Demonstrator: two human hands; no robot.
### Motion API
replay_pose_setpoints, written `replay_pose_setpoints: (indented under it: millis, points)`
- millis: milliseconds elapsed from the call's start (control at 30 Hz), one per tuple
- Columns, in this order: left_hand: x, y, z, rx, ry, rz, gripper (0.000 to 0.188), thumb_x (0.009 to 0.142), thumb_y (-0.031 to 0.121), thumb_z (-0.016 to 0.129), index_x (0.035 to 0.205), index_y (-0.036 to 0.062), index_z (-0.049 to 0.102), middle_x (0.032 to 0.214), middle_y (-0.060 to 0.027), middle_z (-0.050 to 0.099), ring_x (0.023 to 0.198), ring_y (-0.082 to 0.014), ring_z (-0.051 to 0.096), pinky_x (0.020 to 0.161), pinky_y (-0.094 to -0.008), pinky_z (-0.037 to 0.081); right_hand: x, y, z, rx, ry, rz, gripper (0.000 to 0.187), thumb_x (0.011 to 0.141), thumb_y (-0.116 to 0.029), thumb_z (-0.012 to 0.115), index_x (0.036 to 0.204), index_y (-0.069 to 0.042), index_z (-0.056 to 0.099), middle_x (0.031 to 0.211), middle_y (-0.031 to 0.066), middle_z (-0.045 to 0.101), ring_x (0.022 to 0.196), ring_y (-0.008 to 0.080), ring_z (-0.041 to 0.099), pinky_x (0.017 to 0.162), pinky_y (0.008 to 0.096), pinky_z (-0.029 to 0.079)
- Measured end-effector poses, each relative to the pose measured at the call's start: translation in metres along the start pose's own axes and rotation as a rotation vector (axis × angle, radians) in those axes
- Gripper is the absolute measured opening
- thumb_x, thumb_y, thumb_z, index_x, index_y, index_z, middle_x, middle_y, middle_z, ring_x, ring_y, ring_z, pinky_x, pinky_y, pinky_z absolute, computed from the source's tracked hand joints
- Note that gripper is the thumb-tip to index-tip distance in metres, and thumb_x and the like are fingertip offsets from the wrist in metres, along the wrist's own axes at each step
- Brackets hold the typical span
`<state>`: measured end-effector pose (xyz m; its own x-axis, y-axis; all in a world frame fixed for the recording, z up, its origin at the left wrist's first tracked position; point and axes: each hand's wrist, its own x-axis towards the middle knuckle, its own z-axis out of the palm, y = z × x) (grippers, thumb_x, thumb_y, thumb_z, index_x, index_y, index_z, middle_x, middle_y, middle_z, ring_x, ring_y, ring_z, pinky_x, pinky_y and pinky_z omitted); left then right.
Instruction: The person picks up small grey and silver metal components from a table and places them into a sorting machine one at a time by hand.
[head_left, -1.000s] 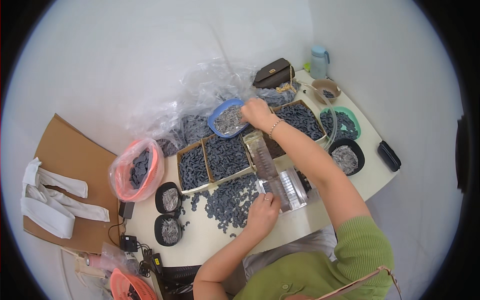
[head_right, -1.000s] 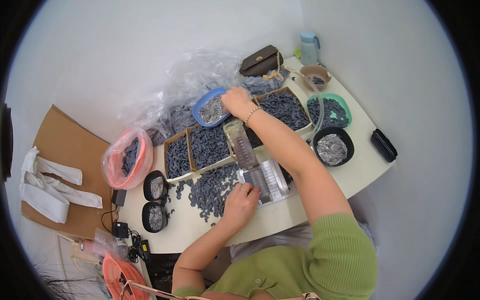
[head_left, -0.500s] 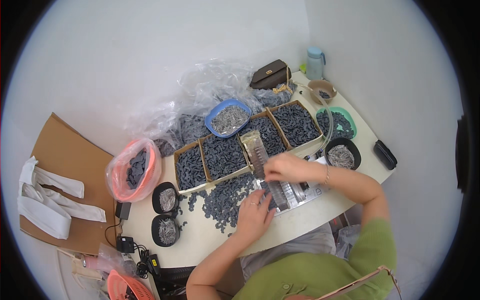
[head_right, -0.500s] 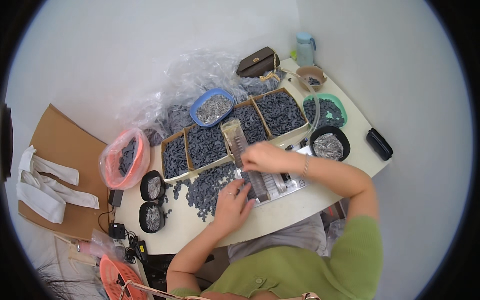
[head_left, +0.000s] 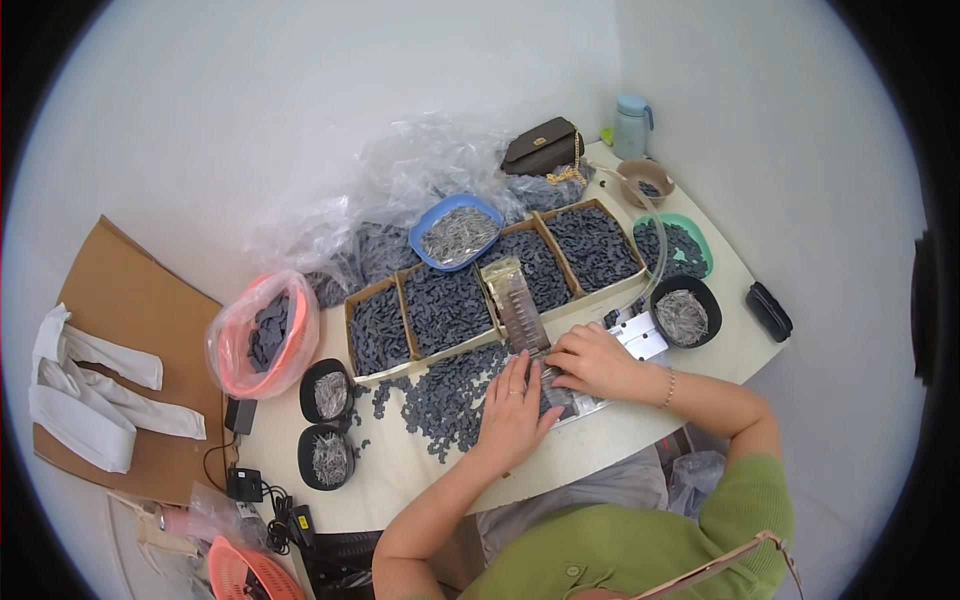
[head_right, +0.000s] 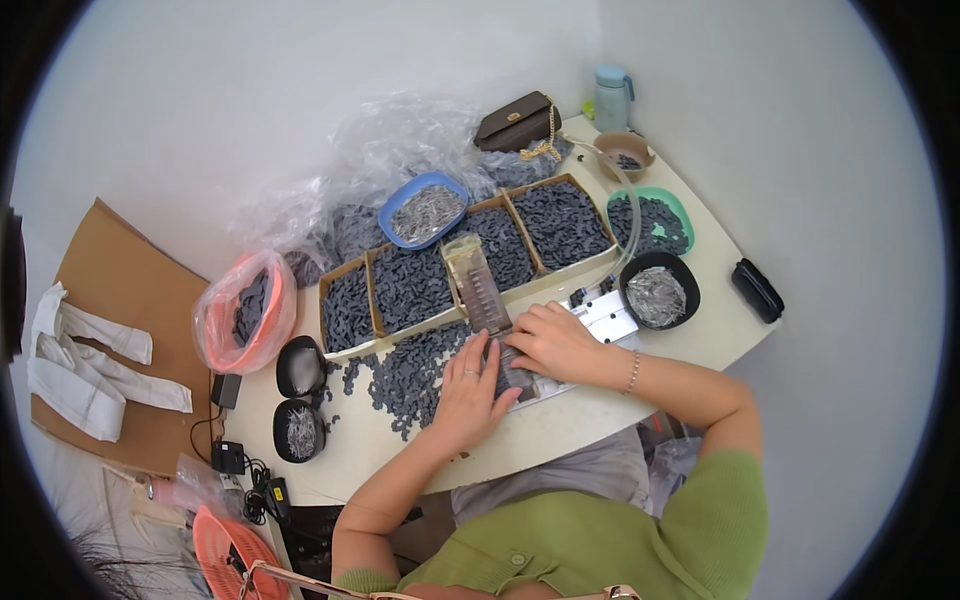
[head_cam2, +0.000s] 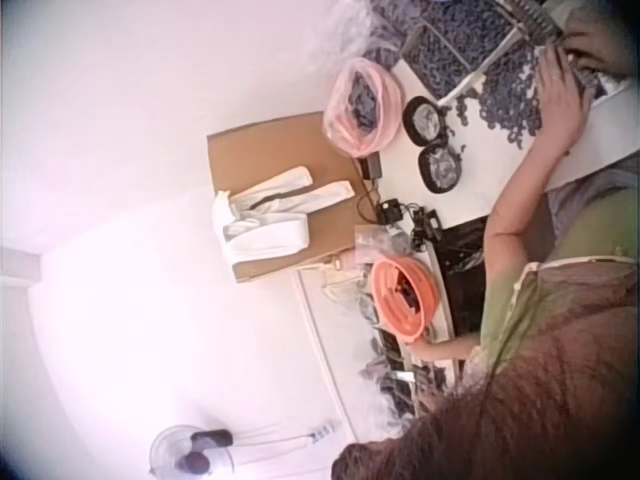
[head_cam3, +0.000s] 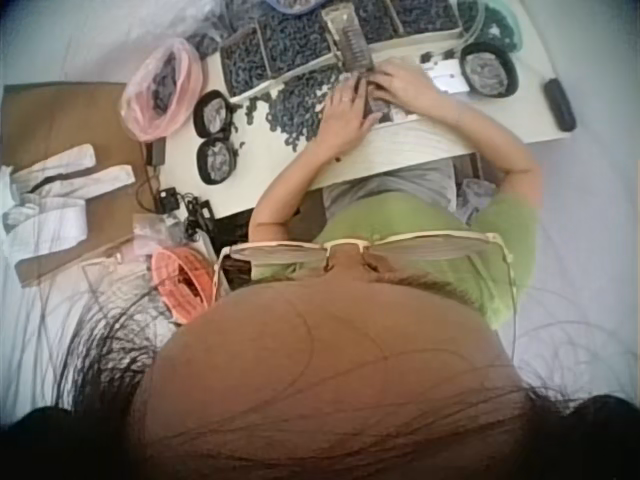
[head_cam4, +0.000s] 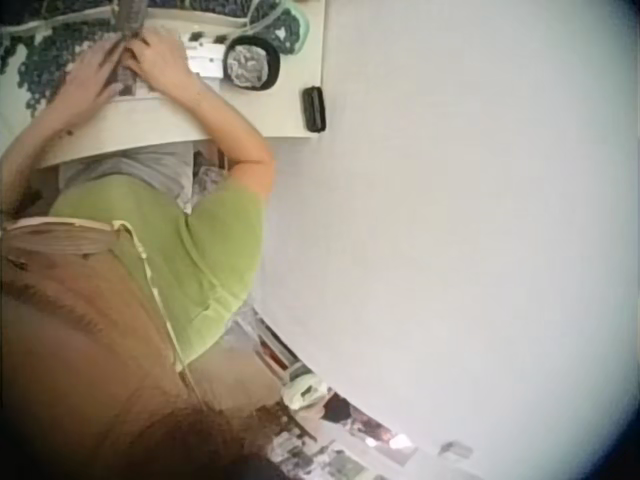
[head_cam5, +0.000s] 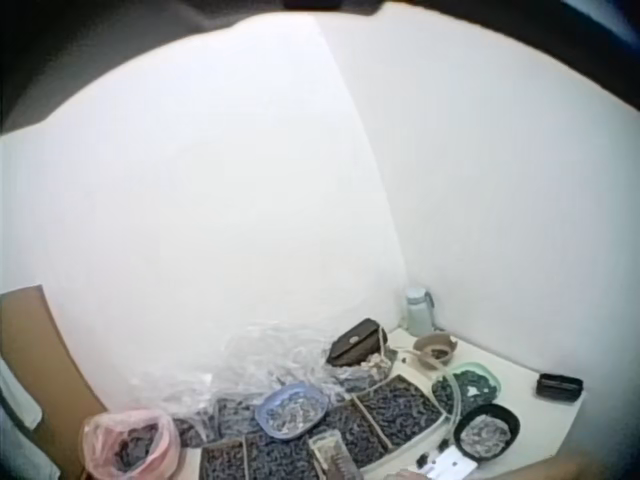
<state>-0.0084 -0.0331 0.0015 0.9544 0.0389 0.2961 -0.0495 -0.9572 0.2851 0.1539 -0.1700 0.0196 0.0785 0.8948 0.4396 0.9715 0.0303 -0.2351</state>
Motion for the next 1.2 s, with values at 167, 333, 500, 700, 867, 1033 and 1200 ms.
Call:
replay_pose_setpoints:
  millis: [167,333,500,700,867,1033,1200]
  points:
    - [0.000,0.003,-0.008,-0.021,0.030,-0.041,0.064,0.084,0.034,0.065,0.133,-0.0027,0.045,0.142,-0.0237,0.034,0.131,-0.0404,0.034,0.104,-0.0493,0.029,-0.011,-0.004,-0.003,-0.043,0.020,0.013,0.030,0.075,-0.018,0.069,0.104,-0.010,0.067,0.096,0.0023,0.059,0.093,0.0218,0.053,0.078,0.0354,0.040]
    - [-0.006,0.006,-0.001,0.084,0.034,-0.001,0.062,0.082,0.036,0.066,0.129,-0.0003,0.051,0.140,-0.0233,0.038,0.130,-0.0396,0.037,0.104,-0.0497,0.030,-0.011,-0.012,0.000,-0.238,0.000,-0.061,0.035,0.075,-0.014,0.060,0.108,-0.005,0.065,0.104,0.0067,0.059,0.096,0.0232,0.054,0.081,0.0355,0.041]
    - [-0.009,0.012,-0.003,0.130,0.027,0.036,0.060,0.083,0.038,0.065,0.128,0.0007,0.052,0.139,-0.0235,0.039,0.130,-0.0388,0.037,0.105,-0.0505,0.030,-0.008,-0.017,0.006,-0.258,-0.050,-0.040,0.038,0.076,-0.014,0.059,0.111,0.001,0.063,0.110,0.0100,0.059,0.100,0.0247,0.054,0.084,0.0368,0.041]
    - [-0.015,0.017,-0.008,0.067,0.035,0.040,0.054,0.082,0.036,0.066,0.122,0.0002,0.055,0.139,-0.0234,0.039,0.130,-0.0381,0.037,0.105,-0.0503,0.030,-0.009,-0.015,-0.010,-0.110,-0.046,0.005,0.038,0.074,-0.011,0.061,0.112,-0.004,0.064,0.110,0.0093,0.059,0.101,0.0250,0.054,0.085,0.0378,0.041]
    - [-0.015,0.013,-0.009,-0.015,0.058,-0.036,0.053,0.080,0.030,0.069,0.121,-0.0004,0.055,0.139,-0.0225,0.040,0.129,-0.0385,0.037,0.104,-0.0498,0.030,-0.018,-0.014,-0.007,-0.131,-0.071,-0.045,0.035,0.076,-0.013,0.059,0.111,-0.009,0.066,0.111,0.0087,0.059,0.101,0.0236,0.054,0.085,0.0370,0.042]
    - [-0.014,0.002,-0.009,-0.045,0.086,-0.069,0.053,0.079,0.028,0.070,0.121,-0.0012,0.054,0.138,-0.0219,0.040,0.128,-0.0389,0.038,0.103,-0.0499,0.031,-0.026,-0.026,-0.014,-0.219,-0.062,-0.084,0.032,0.079,-0.015,0.054,0.108,-0.009,0.066,0.113,0.0087,0.059,0.102,0.0220,0.054,0.085,0.0362,0.042]
    - [-0.016,-0.001,-0.013,-0.100,0.074,-0.047,0.055,0.080,0.029,0.069,0.122,-0.0021,0.054,0.135,-0.0223,0.044,0.126,-0.0392,0.041,0.104,-0.0502,0.031,-0.022,-0.023,-0.013,-0.130,-0.073,-0.042,0.040,0.073,-0.012,0.063,0.113,-0.009,0.064,0.113,0.0096,0.059,0.101,0.0257,0.056,0.085,0.0381,0.043]
